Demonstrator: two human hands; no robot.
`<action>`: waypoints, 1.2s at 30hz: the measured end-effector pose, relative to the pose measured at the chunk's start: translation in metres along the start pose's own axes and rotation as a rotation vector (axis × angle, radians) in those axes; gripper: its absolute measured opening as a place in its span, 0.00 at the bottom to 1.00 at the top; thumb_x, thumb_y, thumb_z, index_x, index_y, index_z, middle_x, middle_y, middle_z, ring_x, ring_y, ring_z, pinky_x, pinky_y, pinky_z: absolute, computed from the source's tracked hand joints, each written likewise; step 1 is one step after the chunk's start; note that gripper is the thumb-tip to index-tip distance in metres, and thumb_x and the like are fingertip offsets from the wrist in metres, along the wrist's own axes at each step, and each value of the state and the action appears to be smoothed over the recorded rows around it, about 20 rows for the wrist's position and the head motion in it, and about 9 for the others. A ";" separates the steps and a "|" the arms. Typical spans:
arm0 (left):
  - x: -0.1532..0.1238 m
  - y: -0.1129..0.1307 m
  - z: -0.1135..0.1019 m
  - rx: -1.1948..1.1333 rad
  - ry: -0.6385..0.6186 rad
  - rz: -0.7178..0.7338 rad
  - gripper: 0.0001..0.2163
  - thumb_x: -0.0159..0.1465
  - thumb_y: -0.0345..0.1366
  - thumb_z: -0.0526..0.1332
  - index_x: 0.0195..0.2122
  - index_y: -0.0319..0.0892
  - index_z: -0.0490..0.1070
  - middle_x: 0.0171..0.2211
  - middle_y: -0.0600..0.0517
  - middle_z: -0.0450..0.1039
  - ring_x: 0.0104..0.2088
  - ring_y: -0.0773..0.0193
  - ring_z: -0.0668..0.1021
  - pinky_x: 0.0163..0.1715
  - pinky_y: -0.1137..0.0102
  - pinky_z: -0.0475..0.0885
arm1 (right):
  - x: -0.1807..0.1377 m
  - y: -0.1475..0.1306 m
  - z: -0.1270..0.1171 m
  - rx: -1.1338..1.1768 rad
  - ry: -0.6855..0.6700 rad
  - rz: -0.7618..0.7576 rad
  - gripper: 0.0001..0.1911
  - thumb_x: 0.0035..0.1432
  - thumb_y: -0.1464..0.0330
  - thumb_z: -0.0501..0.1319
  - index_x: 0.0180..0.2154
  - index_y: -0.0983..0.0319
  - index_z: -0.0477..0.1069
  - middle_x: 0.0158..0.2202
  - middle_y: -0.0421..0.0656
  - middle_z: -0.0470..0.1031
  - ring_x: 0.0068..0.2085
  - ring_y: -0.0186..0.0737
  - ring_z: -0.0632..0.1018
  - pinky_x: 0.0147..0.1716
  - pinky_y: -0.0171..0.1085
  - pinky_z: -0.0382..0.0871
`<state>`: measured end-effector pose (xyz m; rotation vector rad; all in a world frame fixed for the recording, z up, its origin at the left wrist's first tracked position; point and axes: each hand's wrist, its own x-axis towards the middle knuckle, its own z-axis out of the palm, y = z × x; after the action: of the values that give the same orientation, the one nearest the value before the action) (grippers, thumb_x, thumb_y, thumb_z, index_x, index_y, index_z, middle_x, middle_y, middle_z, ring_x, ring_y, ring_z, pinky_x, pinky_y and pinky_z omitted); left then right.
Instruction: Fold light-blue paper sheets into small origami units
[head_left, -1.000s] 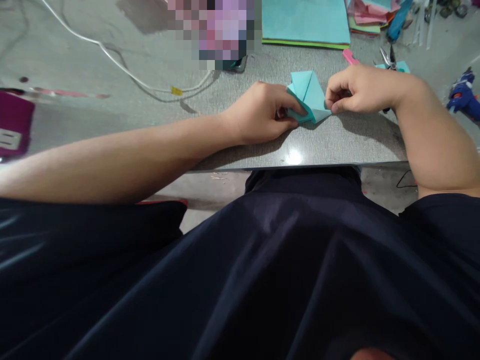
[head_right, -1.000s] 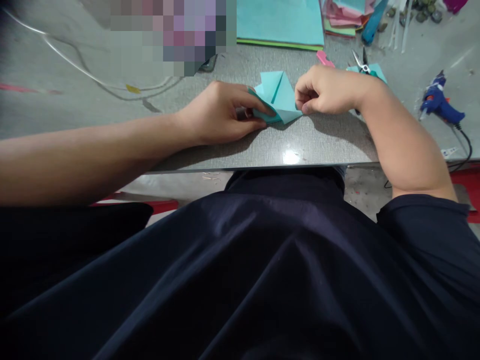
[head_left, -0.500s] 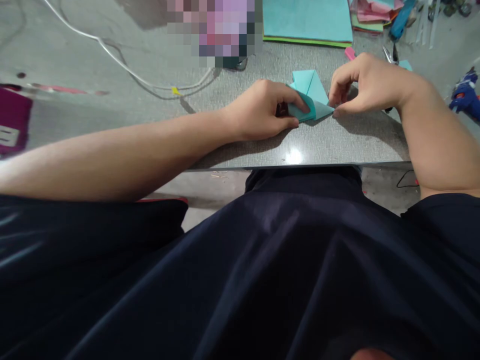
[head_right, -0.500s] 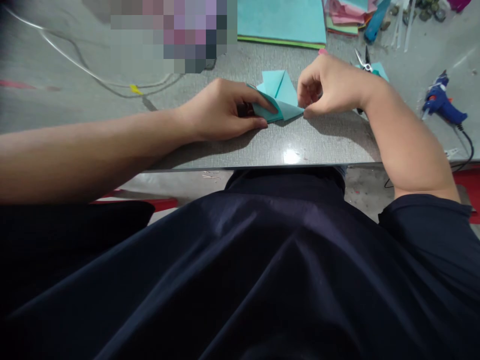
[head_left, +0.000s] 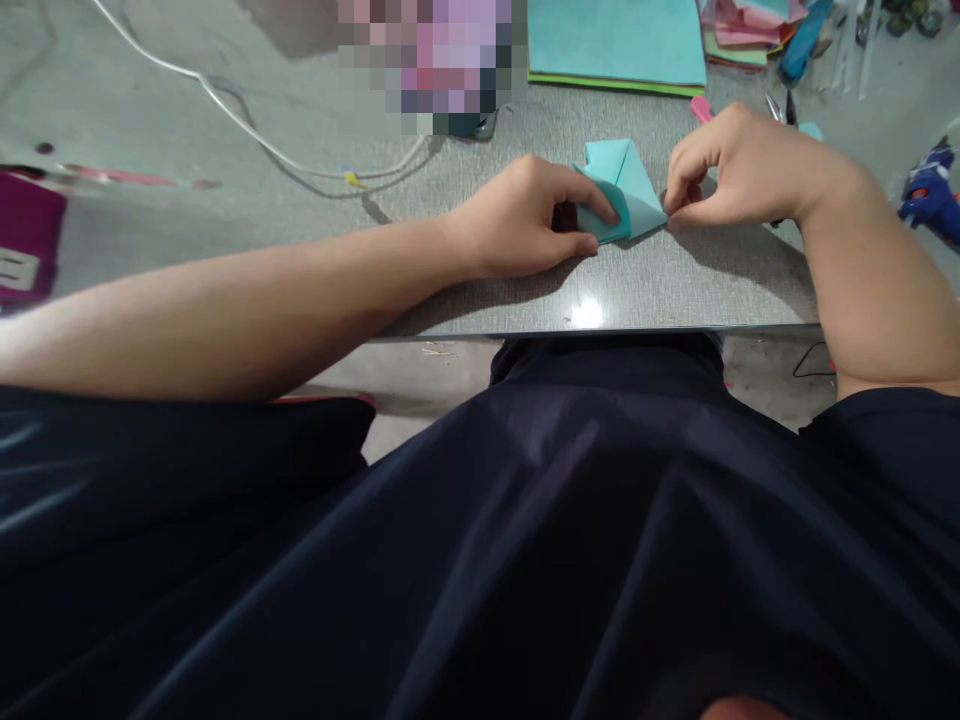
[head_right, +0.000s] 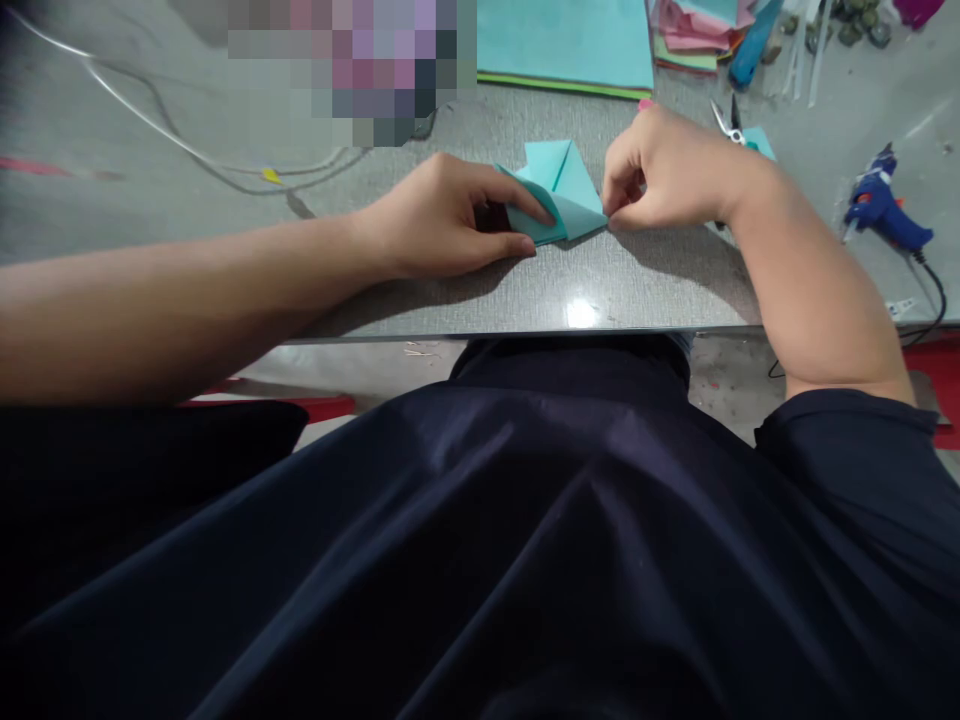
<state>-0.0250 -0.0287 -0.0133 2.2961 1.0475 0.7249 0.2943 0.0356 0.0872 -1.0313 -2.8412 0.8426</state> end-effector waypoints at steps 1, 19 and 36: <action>0.000 0.000 0.000 0.003 -0.001 -0.001 0.17 0.78 0.52 0.71 0.62 0.55 0.93 0.36 0.53 0.86 0.41 0.54 0.84 0.46 0.54 0.80 | 0.000 0.001 -0.001 0.014 0.005 -0.003 0.04 0.65 0.64 0.75 0.36 0.50 0.85 0.46 0.47 0.90 0.50 0.58 0.85 0.64 0.63 0.81; 0.008 0.018 -0.003 -0.129 0.038 -0.127 0.10 0.74 0.44 0.72 0.50 0.52 0.94 0.23 0.56 0.63 0.37 0.54 0.71 0.43 0.56 0.69 | 0.012 0.011 0.010 0.104 -0.005 0.037 0.14 0.62 0.50 0.79 0.36 0.50 0.83 0.42 0.48 0.87 0.45 0.55 0.81 0.54 0.57 0.78; 0.005 0.006 -0.003 -0.155 0.020 -0.045 0.14 0.79 0.49 0.71 0.57 0.57 0.96 0.23 0.54 0.75 0.34 0.52 0.76 0.39 0.53 0.70 | 0.010 0.008 0.008 0.078 -0.041 0.072 0.13 0.66 0.51 0.75 0.39 0.52 0.85 0.42 0.43 0.88 0.46 0.47 0.83 0.52 0.49 0.77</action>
<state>-0.0215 -0.0272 -0.0060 2.1313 1.0118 0.7836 0.2891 0.0427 0.0747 -1.1258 -2.7938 0.9831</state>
